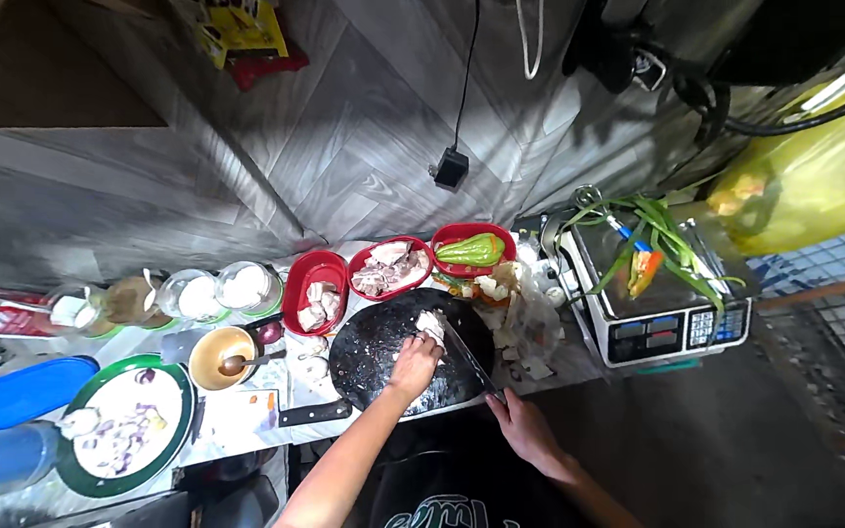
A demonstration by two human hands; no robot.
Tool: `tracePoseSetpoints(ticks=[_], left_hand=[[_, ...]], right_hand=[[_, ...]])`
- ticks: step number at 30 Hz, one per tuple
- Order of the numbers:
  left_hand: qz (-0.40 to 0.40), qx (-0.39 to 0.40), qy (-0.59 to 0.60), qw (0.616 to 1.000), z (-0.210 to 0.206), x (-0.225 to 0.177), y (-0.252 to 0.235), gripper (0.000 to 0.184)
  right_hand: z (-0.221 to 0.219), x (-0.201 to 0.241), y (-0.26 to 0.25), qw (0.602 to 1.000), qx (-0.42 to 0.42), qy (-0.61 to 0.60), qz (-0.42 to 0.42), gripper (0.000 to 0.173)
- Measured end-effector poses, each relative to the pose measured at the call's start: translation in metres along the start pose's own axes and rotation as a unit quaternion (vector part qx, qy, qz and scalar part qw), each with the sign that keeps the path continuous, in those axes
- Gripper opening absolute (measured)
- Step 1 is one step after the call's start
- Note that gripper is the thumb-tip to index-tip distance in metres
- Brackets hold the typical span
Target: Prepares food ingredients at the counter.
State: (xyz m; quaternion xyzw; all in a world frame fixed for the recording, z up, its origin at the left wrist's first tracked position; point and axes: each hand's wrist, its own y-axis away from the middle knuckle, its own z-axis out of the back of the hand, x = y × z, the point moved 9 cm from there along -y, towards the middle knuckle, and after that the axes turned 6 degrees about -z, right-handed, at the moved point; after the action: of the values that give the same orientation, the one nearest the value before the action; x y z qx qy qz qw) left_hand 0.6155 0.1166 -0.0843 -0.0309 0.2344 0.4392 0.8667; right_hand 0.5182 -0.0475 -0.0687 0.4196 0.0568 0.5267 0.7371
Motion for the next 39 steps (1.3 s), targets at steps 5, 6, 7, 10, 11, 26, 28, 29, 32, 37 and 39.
tracePoseSetpoints(ticks=[5,6,7,10,11,26,28,29,32,37,39], left_hand=[[0.011,-0.206,0.05,0.977,0.028,0.012,0.039,0.022],[0.052,-0.275,0.077,0.957,0.037,0.021,0.058,0.022],[0.087,-0.356,0.084,0.927,0.046,0.031,0.08,0.021],[0.148,-0.487,0.066,0.859,0.044,0.054,0.135,0.018],[0.152,-0.49,0.06,0.857,0.036,0.055,0.144,0.018],[0.096,-0.325,0.109,0.935,-0.023,0.046,0.107,0.024],[0.094,-0.331,0.096,0.934,-0.023,0.045,0.106,0.024],[0.091,-0.333,0.093,0.934,-0.023,0.045,0.105,0.024],[0.084,-0.333,0.092,0.934,-0.019,0.047,0.104,0.022],[0.062,-0.343,0.065,0.935,-0.015,0.047,0.101,0.019],[0.058,-0.342,0.057,0.936,-0.014,0.048,0.1,0.019]], right_hand=[[-0.005,0.001,0.002,0.999,0.013,0.021,0.021,0.052],[-0.009,0.003,0.003,0.999,0.028,0.031,0.034,0.052],[-0.015,0.006,0.002,0.996,0.049,0.047,0.053,0.053],[-0.036,0.019,0.0,0.979,0.115,0.13,0.109,0.055],[-0.042,0.023,-0.002,0.972,0.129,0.159,0.116,0.055],[-0.045,0.049,-0.006,0.98,0.086,0.16,0.079,0.053],[-0.044,0.051,-0.006,0.977,0.082,0.178,0.082,0.053],[-0.043,0.051,-0.006,0.976,0.079,0.182,0.087,0.053],[-0.041,0.054,-0.006,0.974,0.078,0.188,0.1,0.052],[-0.043,0.056,-0.006,0.966,0.095,0.226,0.081,0.051],[-0.046,0.057,-0.007,0.965,0.106,0.229,0.068,0.051]])
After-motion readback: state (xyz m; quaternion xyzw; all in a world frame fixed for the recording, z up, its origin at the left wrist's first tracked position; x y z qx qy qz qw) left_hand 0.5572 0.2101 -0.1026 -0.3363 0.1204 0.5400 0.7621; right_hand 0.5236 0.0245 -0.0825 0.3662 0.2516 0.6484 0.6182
